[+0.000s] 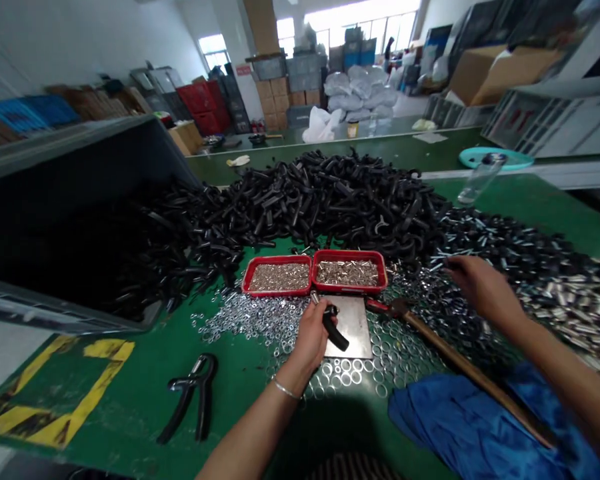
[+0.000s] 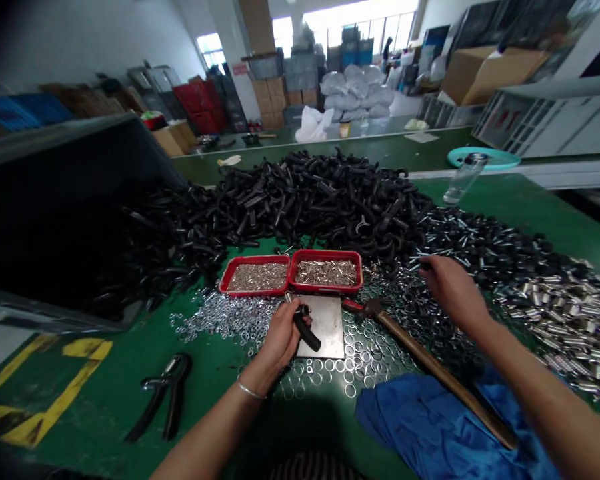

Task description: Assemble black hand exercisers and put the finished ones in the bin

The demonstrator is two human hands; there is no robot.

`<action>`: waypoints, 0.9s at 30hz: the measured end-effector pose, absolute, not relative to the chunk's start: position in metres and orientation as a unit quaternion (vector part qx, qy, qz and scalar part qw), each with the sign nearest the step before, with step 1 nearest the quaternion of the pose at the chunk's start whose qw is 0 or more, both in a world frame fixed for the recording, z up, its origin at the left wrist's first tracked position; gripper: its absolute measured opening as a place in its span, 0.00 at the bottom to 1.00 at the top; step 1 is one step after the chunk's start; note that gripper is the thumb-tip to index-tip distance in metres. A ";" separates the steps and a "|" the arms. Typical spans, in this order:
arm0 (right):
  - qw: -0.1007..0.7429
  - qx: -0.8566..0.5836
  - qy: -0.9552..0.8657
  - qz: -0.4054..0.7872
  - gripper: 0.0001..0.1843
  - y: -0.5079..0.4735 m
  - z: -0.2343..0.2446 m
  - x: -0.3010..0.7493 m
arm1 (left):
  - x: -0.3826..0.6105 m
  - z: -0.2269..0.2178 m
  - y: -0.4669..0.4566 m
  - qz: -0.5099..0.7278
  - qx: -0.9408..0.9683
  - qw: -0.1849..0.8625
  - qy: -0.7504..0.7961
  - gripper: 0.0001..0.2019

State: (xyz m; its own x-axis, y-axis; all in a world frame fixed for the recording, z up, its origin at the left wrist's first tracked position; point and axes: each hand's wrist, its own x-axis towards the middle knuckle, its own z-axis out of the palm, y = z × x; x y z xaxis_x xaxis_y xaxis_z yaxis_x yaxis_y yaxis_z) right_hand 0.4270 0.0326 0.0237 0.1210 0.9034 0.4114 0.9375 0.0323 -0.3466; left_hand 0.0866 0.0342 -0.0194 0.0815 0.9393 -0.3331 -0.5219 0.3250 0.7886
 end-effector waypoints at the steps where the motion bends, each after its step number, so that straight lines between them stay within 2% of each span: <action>1: 0.326 -0.684 -0.652 0.025 0.13 0.022 0.026 0.402 | 0.090 -0.018 0.034 0.527 0.242 0.695 0.425 0.17; 3: 0.394 -0.630 -0.639 0.198 0.16 0.003 0.028 0.345 | 0.097 -0.013 0.032 0.524 0.245 0.699 0.420 0.17; 5: 0.441 -0.575 -0.631 0.277 0.14 -0.009 0.026 0.293 | 0.102 -0.007 0.029 0.519 0.260 0.705 0.407 0.16; 9: 0.420 -0.539 -0.666 0.298 0.11 -0.012 0.018 0.246 | 0.098 0.001 0.022 0.511 0.309 0.692 0.406 0.16; 14: 0.364 -0.540 -0.713 0.259 0.10 -0.015 0.012 0.255 | 0.087 -0.004 0.018 0.465 0.432 0.603 0.483 0.19; 18: 0.355 -0.496 -0.752 0.251 0.10 -0.015 0.013 0.257 | 0.086 0.001 0.018 0.425 0.502 0.590 0.468 0.16; 20: 0.363 -0.513 -0.715 0.305 0.13 -0.012 0.012 0.252 | 0.086 0.006 0.019 0.425 0.543 0.553 0.468 0.14; 23: 0.352 -0.526 -0.597 0.492 0.23 -0.006 0.009 0.239 | 0.084 0.009 0.023 0.422 0.613 0.458 0.486 0.11; 27: 0.357 -0.483 -0.536 0.593 0.23 -0.007 0.008 0.231 | 0.076 0.005 0.027 0.410 0.660 0.414 0.474 0.11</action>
